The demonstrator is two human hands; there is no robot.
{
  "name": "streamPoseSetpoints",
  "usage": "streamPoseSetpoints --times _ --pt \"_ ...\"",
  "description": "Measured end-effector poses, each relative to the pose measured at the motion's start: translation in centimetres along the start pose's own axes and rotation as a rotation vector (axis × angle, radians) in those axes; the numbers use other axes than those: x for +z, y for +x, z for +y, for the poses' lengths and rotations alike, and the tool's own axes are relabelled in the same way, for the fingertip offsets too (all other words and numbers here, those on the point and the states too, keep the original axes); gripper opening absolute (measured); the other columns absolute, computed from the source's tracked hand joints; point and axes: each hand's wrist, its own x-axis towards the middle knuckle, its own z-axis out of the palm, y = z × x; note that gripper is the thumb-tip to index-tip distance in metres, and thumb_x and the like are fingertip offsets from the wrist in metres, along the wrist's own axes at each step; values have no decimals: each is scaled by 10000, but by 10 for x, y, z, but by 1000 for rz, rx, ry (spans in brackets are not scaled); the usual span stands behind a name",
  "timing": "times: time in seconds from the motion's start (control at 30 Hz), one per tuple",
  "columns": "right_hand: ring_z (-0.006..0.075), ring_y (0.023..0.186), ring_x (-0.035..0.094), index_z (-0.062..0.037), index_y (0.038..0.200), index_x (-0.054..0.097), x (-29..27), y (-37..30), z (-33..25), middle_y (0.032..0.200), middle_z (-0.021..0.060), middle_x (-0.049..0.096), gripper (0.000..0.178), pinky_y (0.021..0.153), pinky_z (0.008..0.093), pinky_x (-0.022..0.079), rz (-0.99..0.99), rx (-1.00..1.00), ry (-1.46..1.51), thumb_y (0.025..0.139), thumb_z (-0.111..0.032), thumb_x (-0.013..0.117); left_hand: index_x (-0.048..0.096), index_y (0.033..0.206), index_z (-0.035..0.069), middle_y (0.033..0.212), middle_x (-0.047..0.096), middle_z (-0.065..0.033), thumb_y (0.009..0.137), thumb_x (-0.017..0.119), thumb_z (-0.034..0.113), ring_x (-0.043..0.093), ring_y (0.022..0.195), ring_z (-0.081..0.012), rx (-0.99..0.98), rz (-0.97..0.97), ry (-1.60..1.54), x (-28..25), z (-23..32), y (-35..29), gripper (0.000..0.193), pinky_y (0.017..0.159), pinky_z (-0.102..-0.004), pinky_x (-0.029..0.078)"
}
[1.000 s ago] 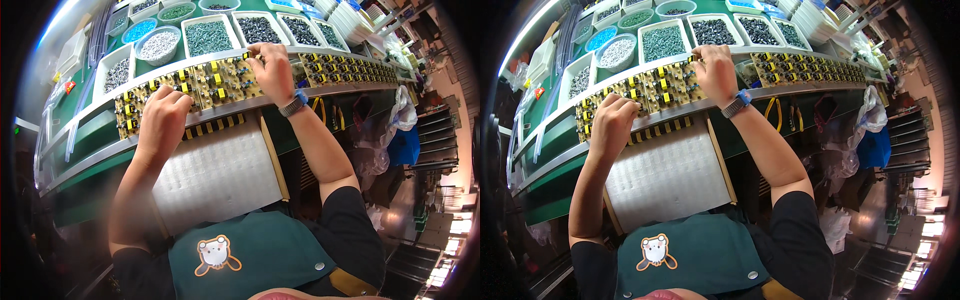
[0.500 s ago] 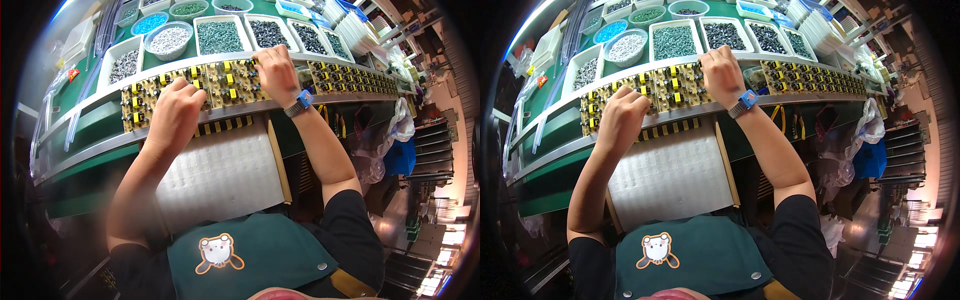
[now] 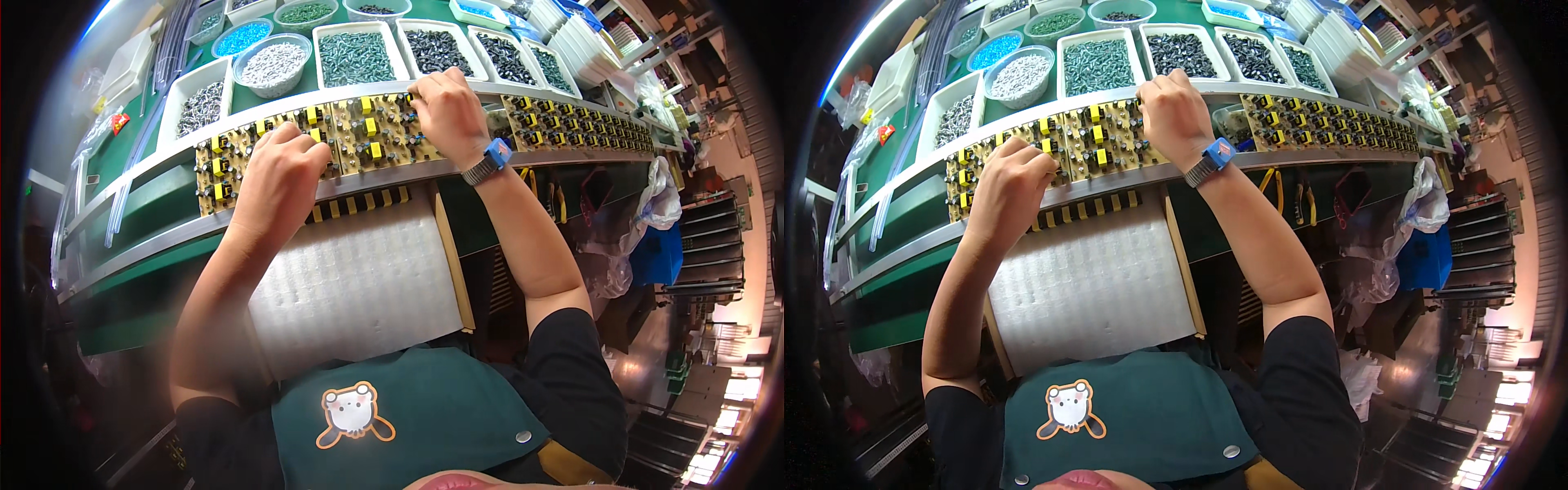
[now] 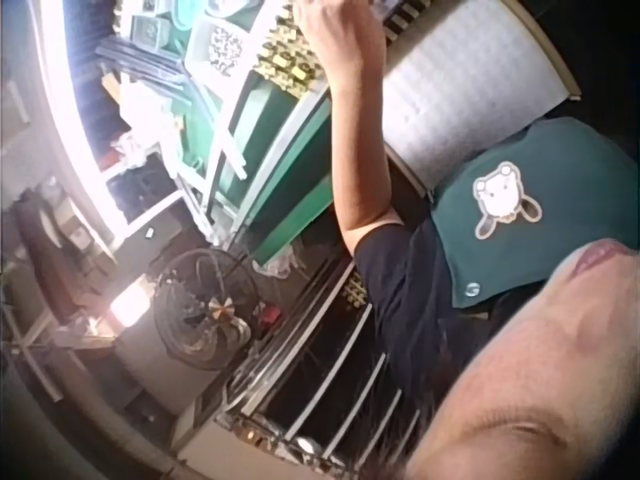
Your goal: The person inserts small components into electronic modules by hand, taking the components from bins and placing them into the modules at an assembly station.
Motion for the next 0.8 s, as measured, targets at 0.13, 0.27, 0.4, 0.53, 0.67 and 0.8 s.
streamPoseSetpoints --times 0.13,0.27,0.4,0.53,0.67,0.8 --pt "257 937 638 -44 994 765 -3 1 6 993 67 762 166 869 360 550 -84 -26 12 835 0 744 659 770 46 777 672 -45 825 730 -11 582 808 -220 7 -14 -49 -3 -1 1 107 792 -346 527" --pt "248 933 652 -36 996 764 -8 -1 3 978 67 758 162 845 354 557 -23 -32 45 838 -2 750 635 753 51 783 669 -63 821 701 17 587 821 -237 1 -26 -58 -2 -1 1 101 816 -362 537" --pt "242 896 674 -24 990 759 -29 -15 -27 975 75 738 147 790 348 563 129 36 180 844 -9 766 609 733 54 793 666 -83 815 672 42 590 831 -253 -13 -19 -54 1 -3 0 105 832 -378 547" --pt "245 844 656 -33 1077 735 -64 -68 -61 1006 93 705 214 747 362 546 -301 82 453 865 -22 757 599 729 50 809 666 -87 806 676 33 587 828 -253 -23 25 -68 4 -1 -6 110 814 -378 549" --pt "256 844 636 -39 1138 699 -47 -112 -78 1081 110 682 254 769 354 534 -199 24 204 887 -28 728 637 761 41 851 685 -82 804 697 29 598 845 -255 8 19 -101 6 -2 -8 75 807 -370 548" --pt "268 854 637 -32 1142 688 -35 -120 -83 1121 115 666 259 792 358 536 -138 2 91 886 -30 721 682 823 27 869 695 -74 821 718 4 605 810 -246 69 75 -166 3 -7 -9 42 774 -361 544"
